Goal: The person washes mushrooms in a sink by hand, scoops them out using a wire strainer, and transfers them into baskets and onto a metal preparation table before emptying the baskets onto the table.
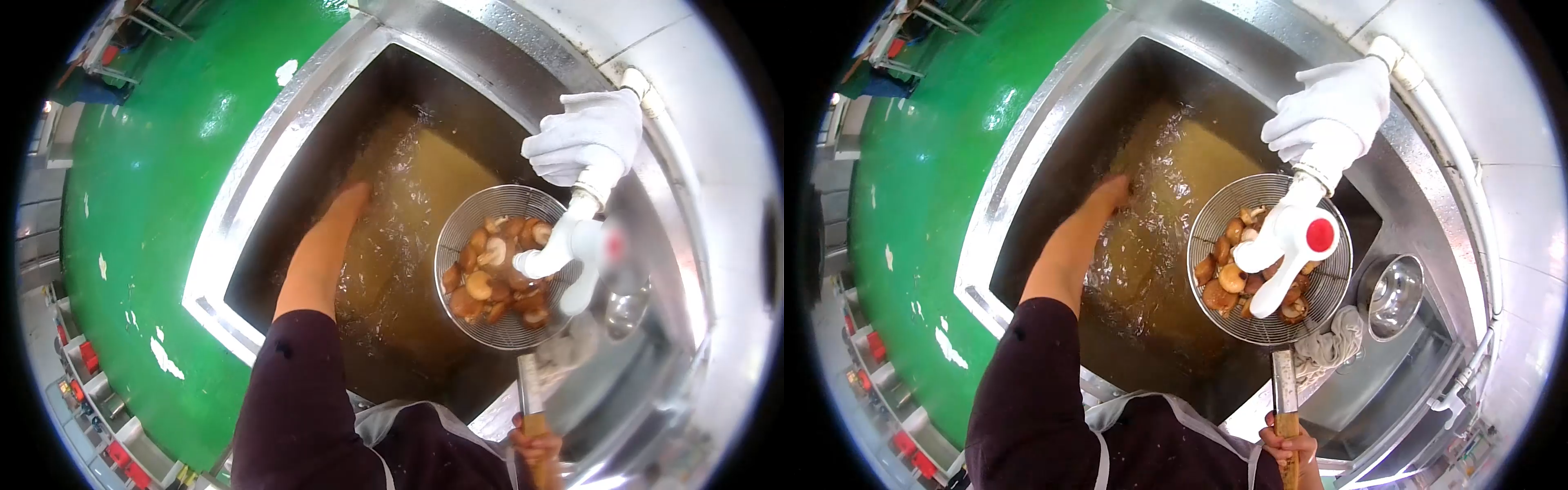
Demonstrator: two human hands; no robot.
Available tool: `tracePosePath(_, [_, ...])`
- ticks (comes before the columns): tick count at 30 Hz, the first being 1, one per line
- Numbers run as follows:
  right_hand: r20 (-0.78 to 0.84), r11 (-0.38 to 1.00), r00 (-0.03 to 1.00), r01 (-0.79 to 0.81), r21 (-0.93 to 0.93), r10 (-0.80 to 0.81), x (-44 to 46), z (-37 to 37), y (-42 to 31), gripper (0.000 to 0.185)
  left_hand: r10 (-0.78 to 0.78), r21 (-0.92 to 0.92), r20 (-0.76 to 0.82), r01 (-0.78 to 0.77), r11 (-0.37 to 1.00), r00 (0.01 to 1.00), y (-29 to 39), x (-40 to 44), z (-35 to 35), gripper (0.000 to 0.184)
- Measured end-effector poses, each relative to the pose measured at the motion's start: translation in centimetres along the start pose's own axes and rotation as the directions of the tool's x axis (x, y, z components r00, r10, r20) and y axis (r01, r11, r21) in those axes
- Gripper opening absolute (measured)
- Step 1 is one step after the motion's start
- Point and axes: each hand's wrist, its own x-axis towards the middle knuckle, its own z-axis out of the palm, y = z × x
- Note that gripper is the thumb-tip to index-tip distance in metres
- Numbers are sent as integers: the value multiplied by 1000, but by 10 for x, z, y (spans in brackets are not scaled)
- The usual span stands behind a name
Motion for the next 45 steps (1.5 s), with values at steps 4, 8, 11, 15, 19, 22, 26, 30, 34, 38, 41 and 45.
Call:
tracePosePath(4, [21,998,1000,-3,-63,4,-1,1,0,42,122,-101,-50,-127,987,991,-44,-10,147,49])
tracePosePath(8, [39,997,999,-7,-72,10,-17,-5,18,42,307,271,85,-319,908,948,-23,-108,185,39])
tracePosePath(11, [3,995,1000,-11,-99,12,-29,-17,37,42,358,500,311,-471,726,881,4,-178,166,33])
tracePosePath(15, [8,977,1000,21,-213,-19,-36,-24,49,43,336,368,432,-504,781,837,45,-183,92,29])
tracePosePath(19, [49,983,998,33,-179,-25,-37,-27,57,43,424,115,31,-424,898,905,34,-161,59,34])
tracePosePath(22, [89,985,996,48,-168,-33,-31,-23,57,42,154,129,-34,-148,980,988,-4,-156,58,39])
tracePosePath(26, [42,978,997,72,-198,-65,-30,-19,52,43,99,55,708,-195,979,699,-68,-124,143,39])
tracePosePath(30, [62,975,997,49,-216,-36,-33,-13,54,45,19,-53,852,49,997,522,20,-193,105,30])
tracePosePath(34, [186,986,983,42,-162,-11,-36,-32,53,45,206,-64,781,-253,965,589,79,-234,55,30])
tracePosePath(38, [156,937,986,104,-333,-54,-30,-75,63,44,310,-750,-18,-218,625,951,70,-269,49,26])
tracePosePath(41, [143,935,990,46,-351,5,-44,-81,26,45,175,-871,-415,-445,208,893,141,-315,2,16])
tracePosePath(45, [91,899,987,-83,-429,134,-106,-41,1,46,265,-294,-818,-766,572,512,231,-362,-34,28])
